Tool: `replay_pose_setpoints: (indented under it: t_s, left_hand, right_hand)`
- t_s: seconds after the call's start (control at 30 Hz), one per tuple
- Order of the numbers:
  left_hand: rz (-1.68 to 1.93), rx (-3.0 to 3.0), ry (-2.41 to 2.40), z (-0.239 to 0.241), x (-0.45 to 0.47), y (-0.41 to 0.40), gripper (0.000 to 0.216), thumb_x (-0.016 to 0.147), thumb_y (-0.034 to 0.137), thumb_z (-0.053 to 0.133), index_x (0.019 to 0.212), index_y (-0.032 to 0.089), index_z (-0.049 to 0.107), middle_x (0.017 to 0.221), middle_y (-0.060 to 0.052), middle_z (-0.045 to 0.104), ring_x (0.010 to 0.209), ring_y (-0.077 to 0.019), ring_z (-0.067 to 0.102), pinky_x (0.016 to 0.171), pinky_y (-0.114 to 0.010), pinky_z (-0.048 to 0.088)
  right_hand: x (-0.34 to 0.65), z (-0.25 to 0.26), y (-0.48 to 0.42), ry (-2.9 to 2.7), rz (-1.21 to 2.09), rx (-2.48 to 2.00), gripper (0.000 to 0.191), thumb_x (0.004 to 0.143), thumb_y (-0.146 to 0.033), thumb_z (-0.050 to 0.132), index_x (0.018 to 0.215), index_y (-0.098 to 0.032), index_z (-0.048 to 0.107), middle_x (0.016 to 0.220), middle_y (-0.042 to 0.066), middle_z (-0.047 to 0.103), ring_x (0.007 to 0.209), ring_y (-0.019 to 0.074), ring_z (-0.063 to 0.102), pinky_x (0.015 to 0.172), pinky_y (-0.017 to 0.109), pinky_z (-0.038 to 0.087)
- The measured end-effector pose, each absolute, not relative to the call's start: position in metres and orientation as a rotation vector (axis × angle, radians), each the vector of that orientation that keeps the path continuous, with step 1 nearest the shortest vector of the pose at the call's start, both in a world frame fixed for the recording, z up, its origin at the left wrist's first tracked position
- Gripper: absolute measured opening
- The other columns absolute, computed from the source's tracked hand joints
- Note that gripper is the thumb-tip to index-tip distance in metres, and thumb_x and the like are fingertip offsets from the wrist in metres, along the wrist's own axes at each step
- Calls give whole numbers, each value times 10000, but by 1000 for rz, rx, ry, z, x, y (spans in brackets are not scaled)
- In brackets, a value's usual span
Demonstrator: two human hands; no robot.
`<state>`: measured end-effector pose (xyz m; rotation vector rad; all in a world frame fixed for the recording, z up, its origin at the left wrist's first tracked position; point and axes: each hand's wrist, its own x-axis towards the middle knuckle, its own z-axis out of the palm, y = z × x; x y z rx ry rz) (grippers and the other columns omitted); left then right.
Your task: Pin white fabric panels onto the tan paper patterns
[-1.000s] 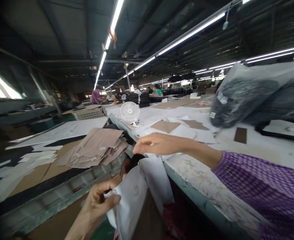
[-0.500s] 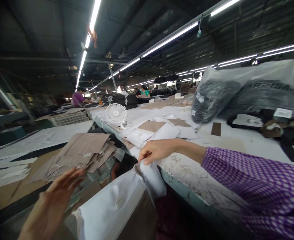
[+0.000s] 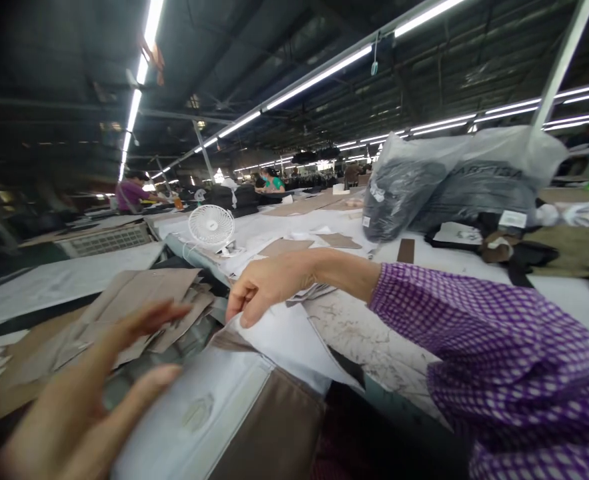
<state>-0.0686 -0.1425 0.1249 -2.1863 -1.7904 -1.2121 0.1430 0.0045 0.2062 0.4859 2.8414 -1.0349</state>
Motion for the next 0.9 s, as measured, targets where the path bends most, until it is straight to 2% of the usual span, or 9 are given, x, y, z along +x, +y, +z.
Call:
replay_pose_setpoints:
  t_s: [0.07, 0.13, 0.27, 0.37, 0.47, 0.57, 0.63, 0.77, 0.9]
  left_hand:
    - [-1238, -2265, -1892, 111, -39, -122, 582, 771, 541, 613, 1261, 239, 529, 1164, -89, 687, 1038, -317, 642, 827, -392, 518]
    - [-1336, -2378, -2012, 95, -15, -102, 398, 808, 488, 574, 1100, 219, 601, 968, -63, 731, 896, -284, 673, 748, -345, 507]
    - [-1558, -2643, -2023, 72, -5, -80, 267, 830, 449, 532, 886, 205, 624, 705, -3, 676, 767, -223, 642, 667, -265, 454]
    - [-1659, -2704, -1984, 66, -12, -77, 298, 830, 482, 531, 840, 198, 620, 711, 2, 646, 759, -203, 601, 648, -244, 415]
    - [-1720, -2713, -1976, 66, -13, -80, 351, 833, 506, 531, 727, 185, 624, 709, -3, 619, 725, -182, 552, 626, -233, 383]
    - [-1820, -2633, -2036, 76, -11, -81, 380, 806, 516, 570, 651, 172, 621, 663, 1, 587, 674, -159, 507, 591, -220, 359]
    - [-1929, -2524, -2143, 89, -9, -80, 363, 752, 518, 633, 654, 168, 623, 625, 14, 569, 613, -138, 483, 539, -206, 336]
    - [-2172, -2445, -2357, 110, -1, -70, 383, 674, 542, 688, 682, 166, 616, 552, 25, 560, 483, -113, 448, 449, -193, 303]
    - [-2117, -2731, -2362, 100, 11, -58, 413, 654, 542, 708, 634, 146, 591, 512, 27, 517, 448, -90, 403, 421, -181, 268]
  right_hand:
    - [147, 202, 5, 2818, -1151, 463, 281, 824, -179, 635, 1094, -110, 660, 875, 6, 676, 792, 99, 604, 693, 197, 446]
    - [163, 201, 9, 2761, -1232, 491, 314, 818, -204, 648, 1119, -113, 646, 911, 15, 676, 826, 102, 608, 721, 199, 458]
    - [234, 205, 27, 2731, -1361, 904, 365, 815, -348, 642, 1109, -133, 639, 1030, 73, 678, 877, 149, 635, 736, 249, 493]
    - [301, 192, 43, 2792, -998, 1439, 387, 836, -430, 584, 1091, -146, 645, 990, 94, 686, 859, 183, 638, 712, 279, 492]
    - [355, 157, 58, 2656, -534, 1778, 306, 770, -415, 615, 891, -140, 672, 871, 99, 683, 829, 216, 622, 725, 305, 458]
    - [385, 119, 65, 2521, -638, 1881, 384, 617, -419, 731, 899, -178, 634, 941, 78, 651, 829, 220, 592, 697, 295, 434]
    - [394, 102, 68, 2497, -744, 1882, 362, 571, -409, 753, 806, -189, 587, 844, 39, 612, 724, 181, 547, 625, 274, 399]
    - [400, 91, 70, 2529, -843, 1888, 447, 628, -472, 708, 574, -195, 362, 560, -45, 357, 534, 103, 320, 527, 263, 254]
    - [400, 97, 65, 2601, -889, 1959, 545, 744, -637, 576, 577, -203, 292, 553, -47, 265, 551, 106, 260, 544, 287, 205]
